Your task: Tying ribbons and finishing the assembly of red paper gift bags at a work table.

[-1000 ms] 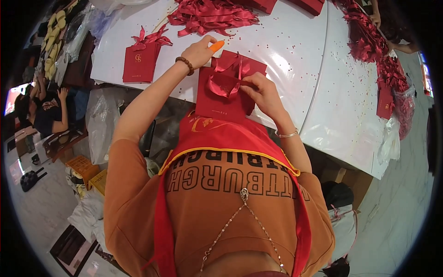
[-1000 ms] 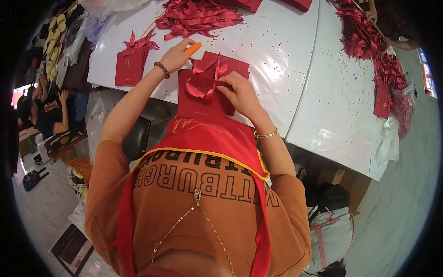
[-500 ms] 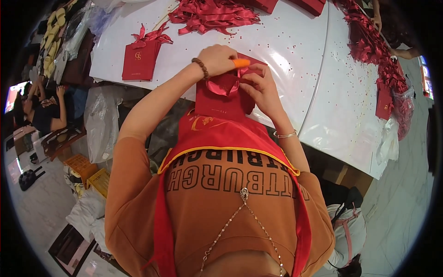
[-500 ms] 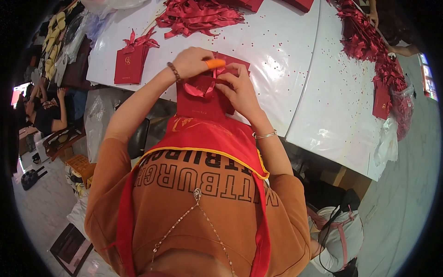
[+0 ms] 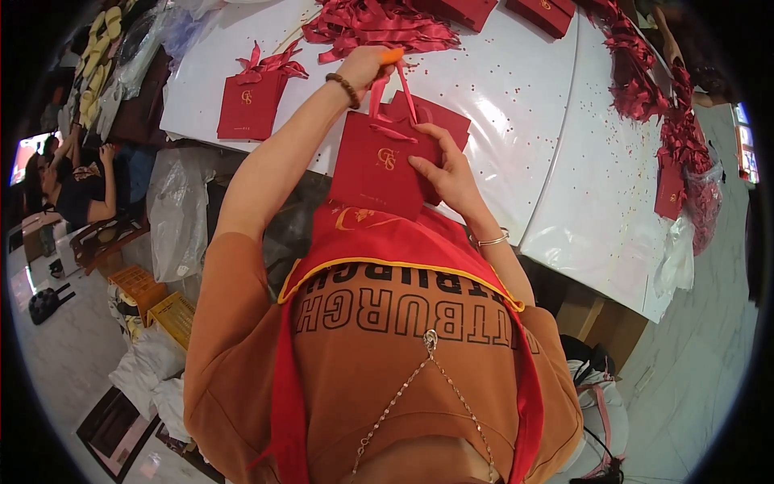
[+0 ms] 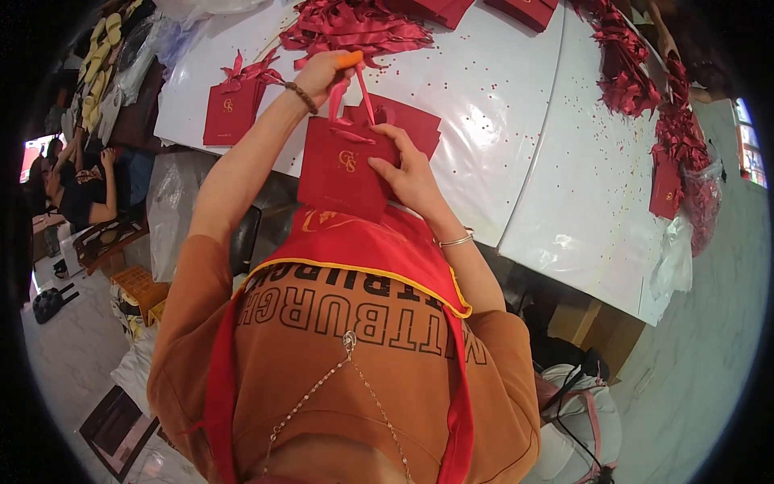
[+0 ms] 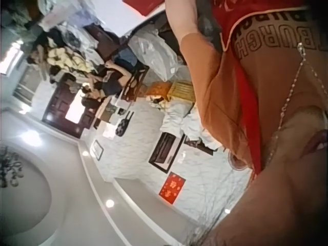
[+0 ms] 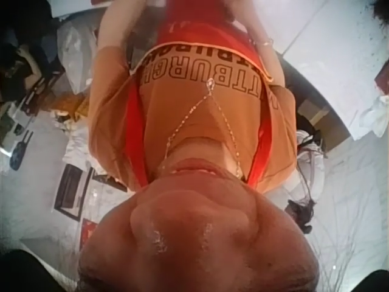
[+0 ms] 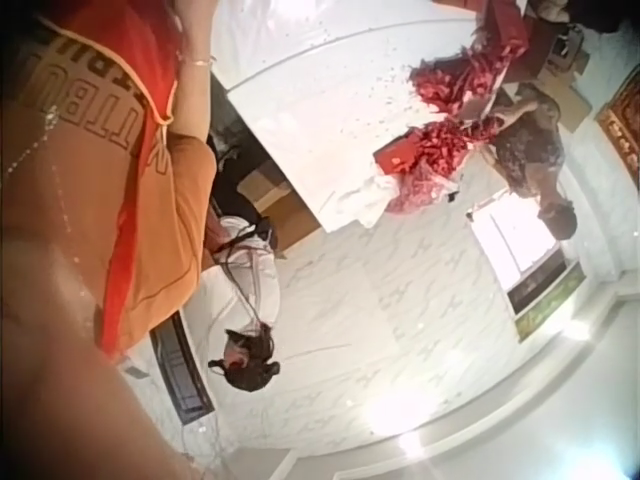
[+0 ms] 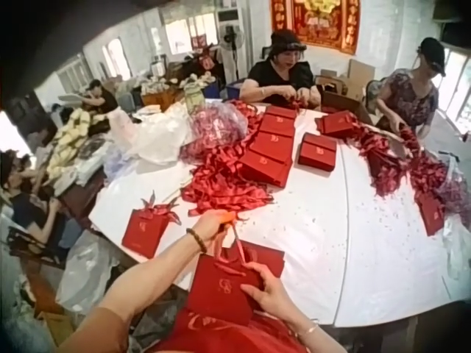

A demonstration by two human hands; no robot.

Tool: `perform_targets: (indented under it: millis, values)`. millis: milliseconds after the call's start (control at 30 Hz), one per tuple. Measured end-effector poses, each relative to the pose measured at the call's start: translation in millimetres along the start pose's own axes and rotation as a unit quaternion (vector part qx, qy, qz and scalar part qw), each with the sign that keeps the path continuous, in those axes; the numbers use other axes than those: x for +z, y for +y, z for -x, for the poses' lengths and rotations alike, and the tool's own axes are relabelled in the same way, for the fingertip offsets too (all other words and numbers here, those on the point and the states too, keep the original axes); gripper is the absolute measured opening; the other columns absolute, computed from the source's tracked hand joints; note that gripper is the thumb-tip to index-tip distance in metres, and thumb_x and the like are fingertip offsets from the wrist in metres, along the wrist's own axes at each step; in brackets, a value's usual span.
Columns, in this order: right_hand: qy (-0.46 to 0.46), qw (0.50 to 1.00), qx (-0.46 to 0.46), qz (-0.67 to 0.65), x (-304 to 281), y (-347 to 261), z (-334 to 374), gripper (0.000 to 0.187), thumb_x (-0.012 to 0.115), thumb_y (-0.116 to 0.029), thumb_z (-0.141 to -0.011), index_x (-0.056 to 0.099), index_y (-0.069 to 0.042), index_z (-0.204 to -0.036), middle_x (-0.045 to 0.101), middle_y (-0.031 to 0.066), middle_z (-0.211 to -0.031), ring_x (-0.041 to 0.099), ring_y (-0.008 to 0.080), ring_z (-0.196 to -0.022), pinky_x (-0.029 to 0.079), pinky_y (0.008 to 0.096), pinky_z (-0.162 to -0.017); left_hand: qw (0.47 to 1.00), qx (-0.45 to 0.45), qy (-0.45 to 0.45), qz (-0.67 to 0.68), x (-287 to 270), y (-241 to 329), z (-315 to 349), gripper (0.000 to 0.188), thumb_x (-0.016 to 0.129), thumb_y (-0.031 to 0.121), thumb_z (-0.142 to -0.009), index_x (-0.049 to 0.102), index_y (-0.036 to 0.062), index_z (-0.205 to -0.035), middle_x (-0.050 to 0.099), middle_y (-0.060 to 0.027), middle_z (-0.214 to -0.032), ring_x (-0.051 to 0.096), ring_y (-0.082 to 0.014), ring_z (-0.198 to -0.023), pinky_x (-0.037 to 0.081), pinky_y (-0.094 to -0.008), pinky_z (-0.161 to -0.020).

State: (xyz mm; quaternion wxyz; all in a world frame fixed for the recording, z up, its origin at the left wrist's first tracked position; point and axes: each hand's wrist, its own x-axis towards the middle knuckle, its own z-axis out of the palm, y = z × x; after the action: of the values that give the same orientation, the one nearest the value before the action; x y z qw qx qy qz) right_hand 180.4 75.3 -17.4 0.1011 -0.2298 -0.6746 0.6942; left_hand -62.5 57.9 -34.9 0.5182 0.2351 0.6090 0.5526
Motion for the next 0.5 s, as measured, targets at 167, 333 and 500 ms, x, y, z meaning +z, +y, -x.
perform_targets:
  millis: [167,333,500]
  values:
    - [0.073,0.996,-0.041,-0.034,1.2,10.2,-1.7,0.045,0.06,-0.003,-0.081,0.041,-0.005,-0.121,0.048,0.0073,-0.116,0.051,0.0139,-0.102,0.045,0.0248,-0.083,0.989,0.011,0.147,-0.034,-14.0,11.3,43.2,0.036,0.046,0.033,-0.09,0.05,0.0067,-0.114,0.056,-0.0022,-0.098,0.06,-0.0108,-0.079,0.045,-0.0224,-0.063]
    - [0.169,0.979,-0.066,-0.088,17.2,4.9,-13.3,0.036,0.06,-0.005,-0.081,0.047,-0.005,-0.114,0.054,0.0054,-0.102,0.054,0.0126,-0.09,0.046,0.0243,-0.075,0.998,-0.005,0.019,0.067,13.3,-31.3,97.1,0.036,0.057,0.005,-0.083,0.044,-0.0001,-0.116,0.059,-0.0088,-0.098,0.058,-0.0135,-0.086,0.048,-0.0264,-0.069]
    - [0.208,0.962,-0.044,-0.173,19.8,5.5,-31.5,0.018,0.06,-0.007,-0.082,0.053,-0.003,-0.099,0.056,0.0029,-0.092,0.053,0.0088,-0.082,0.045,0.0218,-0.071,0.99,0.1,0.103,-0.011,12.6,-61.4,95.1,0.04,0.06,0.006,-0.082,0.043,-0.0007,-0.117,0.059,-0.0097,-0.1,0.057,-0.0163,-0.089,0.047,-0.0276,-0.077]
